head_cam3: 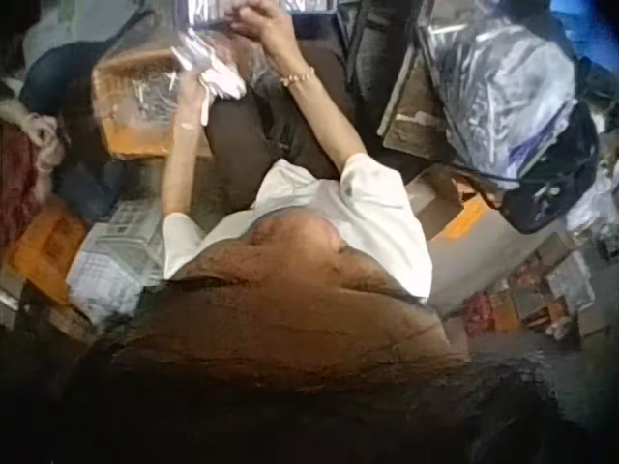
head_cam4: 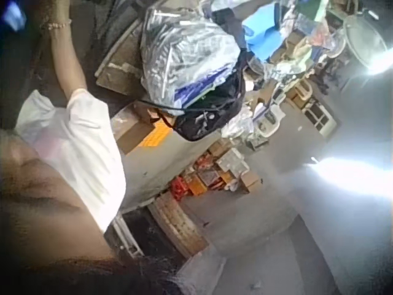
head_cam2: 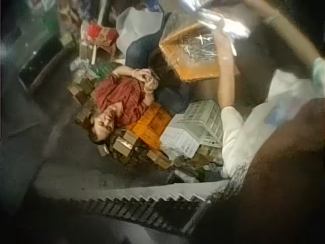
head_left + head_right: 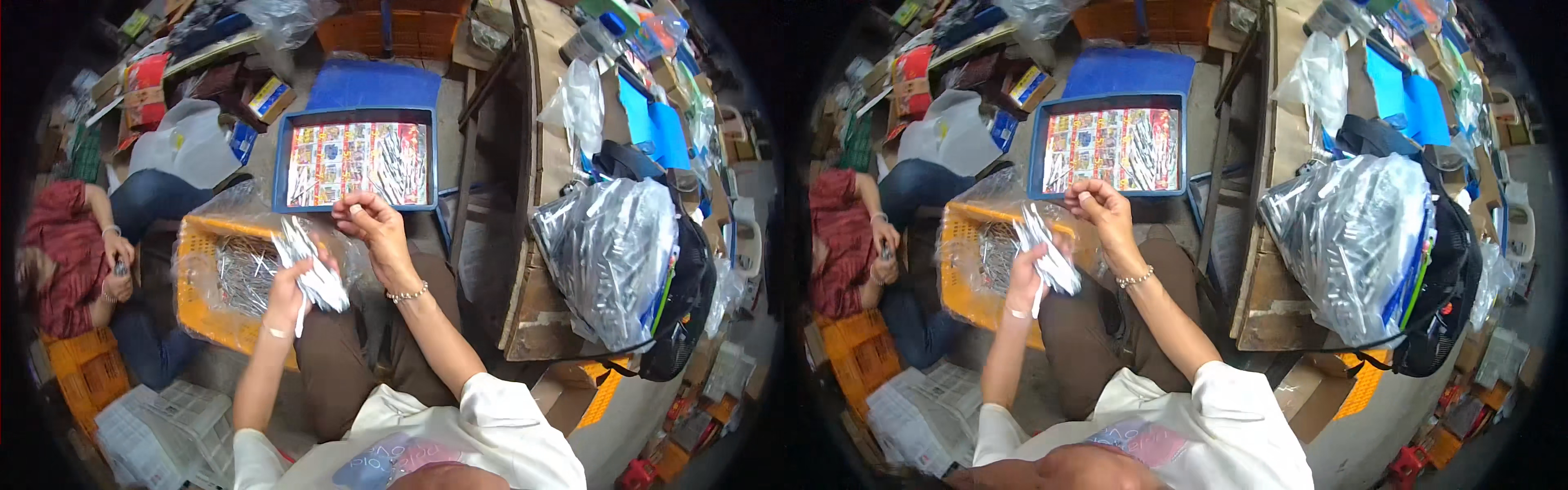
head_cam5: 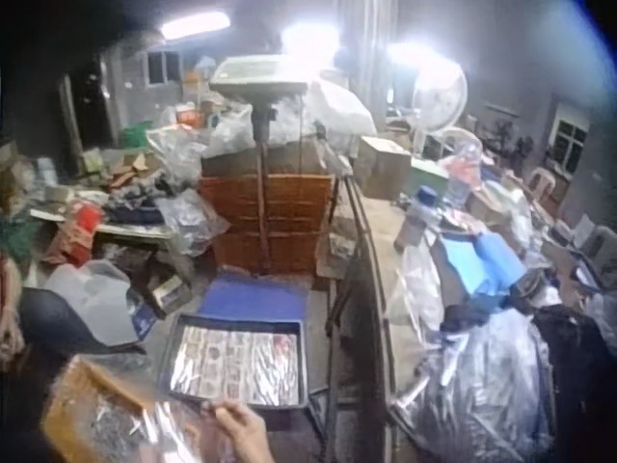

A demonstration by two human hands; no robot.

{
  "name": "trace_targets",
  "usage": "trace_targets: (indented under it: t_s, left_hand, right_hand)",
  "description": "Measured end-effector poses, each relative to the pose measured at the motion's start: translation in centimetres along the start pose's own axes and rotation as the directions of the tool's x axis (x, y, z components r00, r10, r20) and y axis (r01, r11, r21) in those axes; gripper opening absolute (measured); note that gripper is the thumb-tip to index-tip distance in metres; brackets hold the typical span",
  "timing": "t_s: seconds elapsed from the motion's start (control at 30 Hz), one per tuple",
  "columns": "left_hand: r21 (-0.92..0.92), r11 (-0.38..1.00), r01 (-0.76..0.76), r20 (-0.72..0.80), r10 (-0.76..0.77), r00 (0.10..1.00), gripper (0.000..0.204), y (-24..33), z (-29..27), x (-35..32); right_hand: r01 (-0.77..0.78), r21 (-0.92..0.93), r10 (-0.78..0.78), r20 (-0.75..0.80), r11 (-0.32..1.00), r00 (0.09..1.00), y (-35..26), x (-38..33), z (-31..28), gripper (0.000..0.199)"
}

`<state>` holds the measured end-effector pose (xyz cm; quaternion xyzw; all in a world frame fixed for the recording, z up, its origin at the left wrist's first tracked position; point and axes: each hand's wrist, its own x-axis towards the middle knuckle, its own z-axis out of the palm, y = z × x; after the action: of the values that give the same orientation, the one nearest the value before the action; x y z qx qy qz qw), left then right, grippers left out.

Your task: Sorting and organizing small metal components from a basket into a tray.

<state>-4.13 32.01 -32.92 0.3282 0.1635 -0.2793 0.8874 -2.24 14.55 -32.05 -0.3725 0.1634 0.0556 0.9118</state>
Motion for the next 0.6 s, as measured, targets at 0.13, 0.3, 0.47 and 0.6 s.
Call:
trace_targets:
  t_s: [0.13,0.3,0.47,0.6]
  left_hand:
    - [0.261,0.963,0.068,-0.063,-0.053,0.997,0.04,2.1,-1.1,12.8]
    - [0.483,0.837,0.257,-0.215,-0.171,0.961,0.021,-2.8,-4.2,28.1]
    - [0.955,0.246,0.163,-0.19,0.088,0.978,0.039,-9.4,-8.4,36.4]
    - [0.982,0.185,0.044,-0.079,0.186,0.979,0.057,-12.2,-6.6,36.7]
  right_hand:
    - [0.002,0.05,0.006,-0.15,0.999,0.989,0.4,0.5,-1.1,0.014]
    - [0.022,0.051,-0.014,-0.154,0.998,0.988,0.3,1.0,0.0,0.014]
    - [-0.063,0.034,0.064,-0.051,0.997,0.997,1.7,1.8,1.0,0.012]
    - [-0.125,0.035,0.126,-0.04,0.992,0.991,1.8,2.4,0.3,0.013]
